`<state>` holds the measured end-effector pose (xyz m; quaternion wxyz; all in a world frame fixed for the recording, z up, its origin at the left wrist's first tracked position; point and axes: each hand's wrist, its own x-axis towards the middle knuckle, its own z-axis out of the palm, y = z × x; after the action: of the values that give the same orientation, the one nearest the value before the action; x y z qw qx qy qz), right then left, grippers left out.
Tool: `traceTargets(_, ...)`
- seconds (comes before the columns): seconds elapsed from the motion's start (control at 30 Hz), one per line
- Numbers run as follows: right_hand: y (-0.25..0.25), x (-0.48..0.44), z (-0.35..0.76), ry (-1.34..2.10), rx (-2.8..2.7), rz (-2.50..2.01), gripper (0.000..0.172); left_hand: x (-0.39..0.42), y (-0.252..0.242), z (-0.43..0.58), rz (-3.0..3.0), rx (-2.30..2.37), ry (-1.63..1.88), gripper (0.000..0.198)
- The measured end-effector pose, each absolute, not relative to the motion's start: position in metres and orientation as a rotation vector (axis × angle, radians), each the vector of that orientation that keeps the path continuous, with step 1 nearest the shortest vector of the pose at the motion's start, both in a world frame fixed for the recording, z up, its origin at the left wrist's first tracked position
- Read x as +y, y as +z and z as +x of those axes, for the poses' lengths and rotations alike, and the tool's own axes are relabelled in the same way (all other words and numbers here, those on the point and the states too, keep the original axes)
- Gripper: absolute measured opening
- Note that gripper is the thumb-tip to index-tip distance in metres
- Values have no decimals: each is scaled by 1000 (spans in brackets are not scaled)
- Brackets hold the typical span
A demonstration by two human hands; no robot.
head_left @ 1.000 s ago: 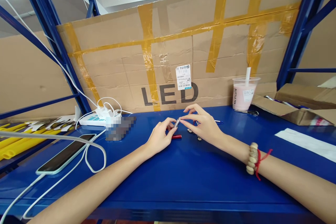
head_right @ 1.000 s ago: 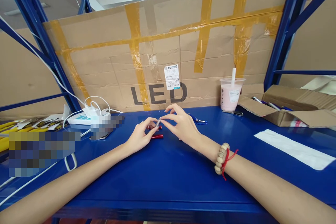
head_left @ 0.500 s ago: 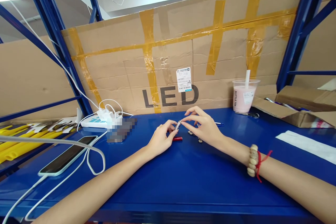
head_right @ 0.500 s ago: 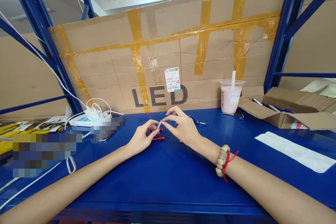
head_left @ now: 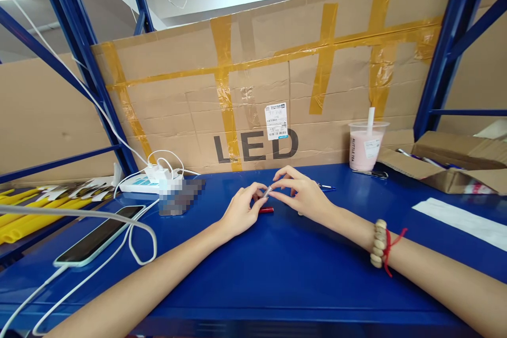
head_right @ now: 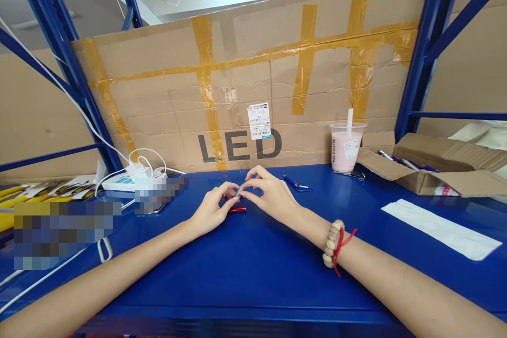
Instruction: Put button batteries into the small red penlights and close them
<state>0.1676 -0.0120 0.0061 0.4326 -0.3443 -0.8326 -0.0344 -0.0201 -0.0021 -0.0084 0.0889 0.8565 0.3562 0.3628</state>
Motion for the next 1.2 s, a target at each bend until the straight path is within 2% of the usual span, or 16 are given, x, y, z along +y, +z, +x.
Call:
traceTargets(0.27,6,-12,169,-149,-2095,-905,11,-3,-8,-20,2605,1066,1051,13)
traceTargets(0.87,14,-19,168,-798,-1977,-719,16,-1,-5,-21,2517,950,1191,13)
traceTargets(1.2,14,-21,165,-814,-2049,-625,18,0,-4,-21,2613,930,1237,14)
